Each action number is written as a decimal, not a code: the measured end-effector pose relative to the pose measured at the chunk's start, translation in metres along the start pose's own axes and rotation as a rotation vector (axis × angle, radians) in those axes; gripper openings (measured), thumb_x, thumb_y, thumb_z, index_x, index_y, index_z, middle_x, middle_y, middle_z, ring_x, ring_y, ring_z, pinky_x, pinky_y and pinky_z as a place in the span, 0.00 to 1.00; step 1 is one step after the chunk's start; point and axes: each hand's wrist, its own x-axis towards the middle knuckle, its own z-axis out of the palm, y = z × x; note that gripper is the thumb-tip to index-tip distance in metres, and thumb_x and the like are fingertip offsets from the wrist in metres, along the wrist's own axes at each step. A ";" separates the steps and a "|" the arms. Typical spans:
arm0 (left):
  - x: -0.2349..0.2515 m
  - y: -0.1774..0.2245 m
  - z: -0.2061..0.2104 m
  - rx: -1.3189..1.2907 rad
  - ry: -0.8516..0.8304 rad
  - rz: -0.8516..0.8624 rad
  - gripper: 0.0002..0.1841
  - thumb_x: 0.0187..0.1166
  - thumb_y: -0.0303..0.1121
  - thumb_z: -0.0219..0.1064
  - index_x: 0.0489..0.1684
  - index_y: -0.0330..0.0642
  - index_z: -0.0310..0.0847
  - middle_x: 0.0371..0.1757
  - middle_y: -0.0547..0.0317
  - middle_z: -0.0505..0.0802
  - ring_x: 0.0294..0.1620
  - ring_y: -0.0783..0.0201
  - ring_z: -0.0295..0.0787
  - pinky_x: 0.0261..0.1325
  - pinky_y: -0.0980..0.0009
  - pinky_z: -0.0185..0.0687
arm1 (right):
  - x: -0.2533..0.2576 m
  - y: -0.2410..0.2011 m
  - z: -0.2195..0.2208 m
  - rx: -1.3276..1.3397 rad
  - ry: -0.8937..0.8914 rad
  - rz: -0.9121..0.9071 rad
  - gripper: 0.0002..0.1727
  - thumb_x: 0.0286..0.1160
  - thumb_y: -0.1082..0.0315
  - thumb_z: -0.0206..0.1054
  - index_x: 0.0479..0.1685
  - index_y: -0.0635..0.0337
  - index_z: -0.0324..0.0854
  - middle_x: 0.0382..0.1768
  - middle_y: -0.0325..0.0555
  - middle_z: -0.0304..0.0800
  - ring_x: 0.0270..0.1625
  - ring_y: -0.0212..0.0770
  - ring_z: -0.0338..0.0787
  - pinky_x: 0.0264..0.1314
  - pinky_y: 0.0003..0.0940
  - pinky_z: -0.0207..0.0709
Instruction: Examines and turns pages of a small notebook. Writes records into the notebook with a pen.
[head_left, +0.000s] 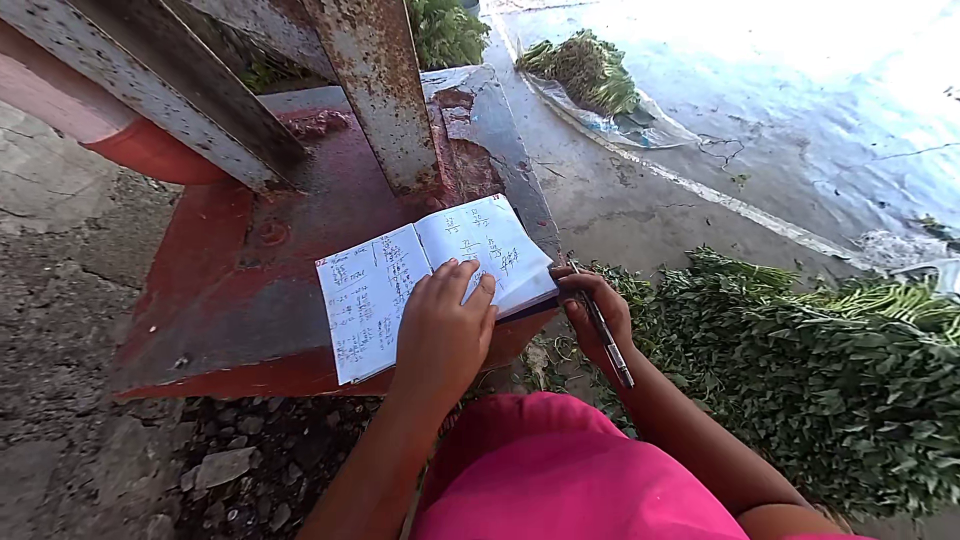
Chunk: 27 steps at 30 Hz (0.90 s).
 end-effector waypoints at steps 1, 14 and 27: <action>0.000 0.000 0.001 0.005 0.035 0.000 0.13 0.79 0.35 0.64 0.48 0.39 0.94 0.60 0.43 0.94 0.67 0.40 0.89 0.65 0.44 0.82 | 0.000 0.000 0.000 -0.008 0.000 -0.003 0.26 0.89 0.46 0.56 0.51 0.63 0.83 0.53 0.52 0.93 0.64 0.33 0.90 0.68 0.27 0.82; -0.076 0.003 -0.040 -1.235 -0.194 -0.441 0.22 0.90 0.51 0.55 0.25 0.55 0.87 0.28 0.74 0.94 0.31 0.80 0.91 0.39 0.79 0.90 | 0.000 0.003 0.000 0.058 0.014 -0.019 0.25 0.90 0.47 0.55 0.54 0.62 0.83 0.53 0.48 0.92 0.64 0.29 0.89 0.68 0.25 0.81; 0.000 -0.003 -0.004 -0.025 -0.102 -0.014 0.15 0.73 0.41 0.74 0.48 0.39 0.94 0.60 0.41 0.93 0.67 0.37 0.88 0.66 0.34 0.79 | 0.003 0.002 0.000 0.067 0.019 -0.035 0.25 0.90 0.46 0.54 0.57 0.59 0.82 0.56 0.45 0.92 0.67 0.27 0.87 0.71 0.23 0.79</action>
